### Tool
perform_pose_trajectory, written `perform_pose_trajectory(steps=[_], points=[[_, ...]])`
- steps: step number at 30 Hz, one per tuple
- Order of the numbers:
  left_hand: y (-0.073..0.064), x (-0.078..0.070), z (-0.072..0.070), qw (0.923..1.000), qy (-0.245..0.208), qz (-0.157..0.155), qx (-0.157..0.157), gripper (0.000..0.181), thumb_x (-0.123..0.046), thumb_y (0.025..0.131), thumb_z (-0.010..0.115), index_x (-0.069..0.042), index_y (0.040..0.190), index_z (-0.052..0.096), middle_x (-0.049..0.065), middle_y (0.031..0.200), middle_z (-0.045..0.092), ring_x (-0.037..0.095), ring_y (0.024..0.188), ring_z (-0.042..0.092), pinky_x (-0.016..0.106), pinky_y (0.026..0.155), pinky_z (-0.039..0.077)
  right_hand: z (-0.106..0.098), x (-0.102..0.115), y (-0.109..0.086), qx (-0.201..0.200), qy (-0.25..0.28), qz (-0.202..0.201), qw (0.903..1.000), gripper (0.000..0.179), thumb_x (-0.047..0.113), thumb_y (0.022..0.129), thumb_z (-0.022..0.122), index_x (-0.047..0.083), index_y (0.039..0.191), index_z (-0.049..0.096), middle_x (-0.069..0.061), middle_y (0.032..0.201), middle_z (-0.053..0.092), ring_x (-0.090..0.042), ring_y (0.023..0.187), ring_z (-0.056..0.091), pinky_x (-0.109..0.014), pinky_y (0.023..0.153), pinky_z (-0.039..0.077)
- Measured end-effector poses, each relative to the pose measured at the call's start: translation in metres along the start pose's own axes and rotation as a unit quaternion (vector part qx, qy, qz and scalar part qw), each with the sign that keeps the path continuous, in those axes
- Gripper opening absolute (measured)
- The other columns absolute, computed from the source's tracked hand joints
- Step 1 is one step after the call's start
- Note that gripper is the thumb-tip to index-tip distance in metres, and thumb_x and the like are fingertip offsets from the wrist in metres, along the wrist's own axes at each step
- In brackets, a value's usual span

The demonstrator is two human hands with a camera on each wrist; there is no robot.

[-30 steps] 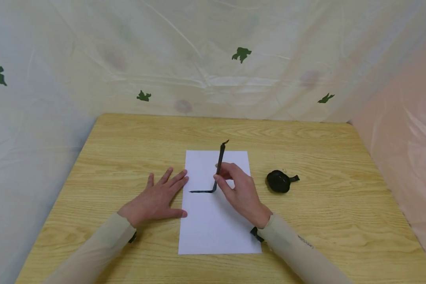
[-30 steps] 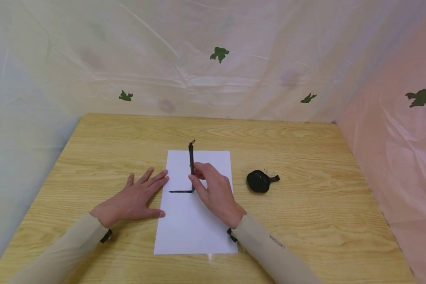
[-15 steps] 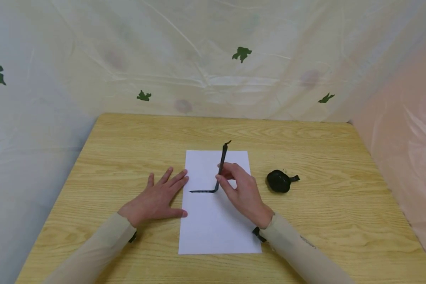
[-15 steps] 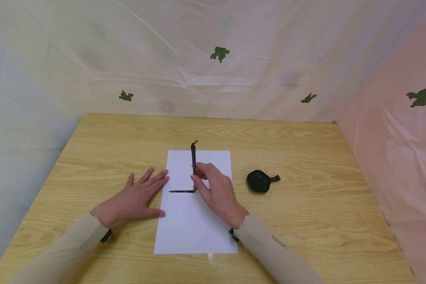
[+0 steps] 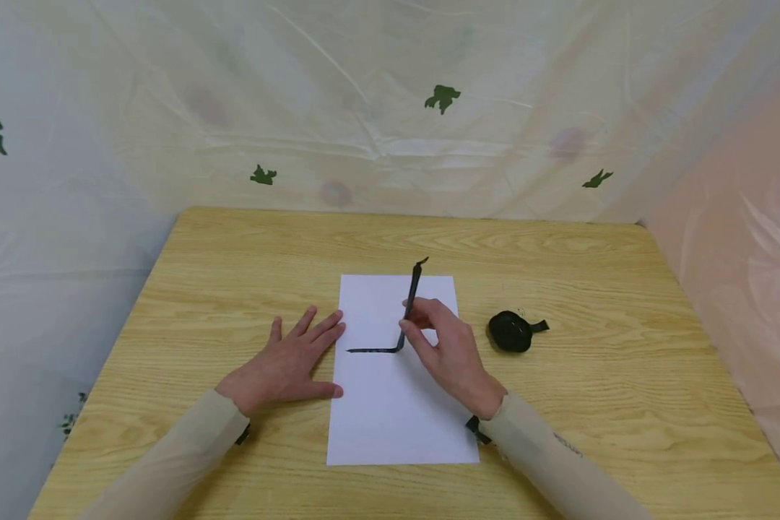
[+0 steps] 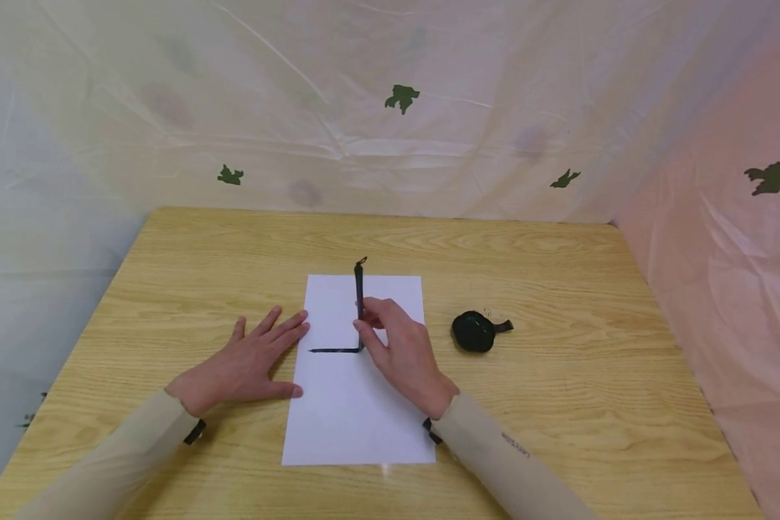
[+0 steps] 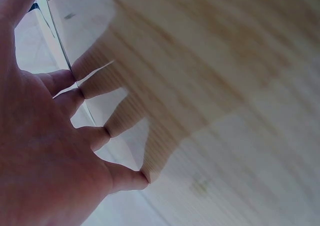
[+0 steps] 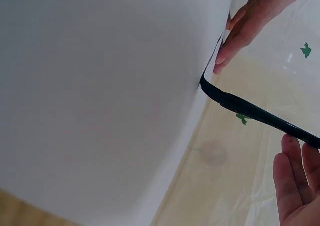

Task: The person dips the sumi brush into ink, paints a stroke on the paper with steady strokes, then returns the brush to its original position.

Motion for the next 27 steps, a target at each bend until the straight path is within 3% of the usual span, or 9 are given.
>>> perform_pose_trajectory(steps=[27], points=[[-0.0007,-0.0010,0.0003,0.9999,-0.009,0.002,-0.006,0.103,-0.067,0.086,0.072,-0.013,0.163,0.033,0.003,0.173,0.020,0.043,0.157,0.011,0.084,0.108,0.012,-0.0073,-0.0033,-0.0045,0.001,-0.012,0.019,0.9997,0.033,0.005,0.093,0.077,0.003,0.122,0.062,-0.005,0.101,0.069,-0.016,0.089,0.072,-0.035,0.076,0.060]])
Point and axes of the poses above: each hand's wrist, its own y-axis towards the middle knuckle, its own z-axis out of the palm, x = y × z, the point moved 5 cm from there along y, towards the middle knuckle
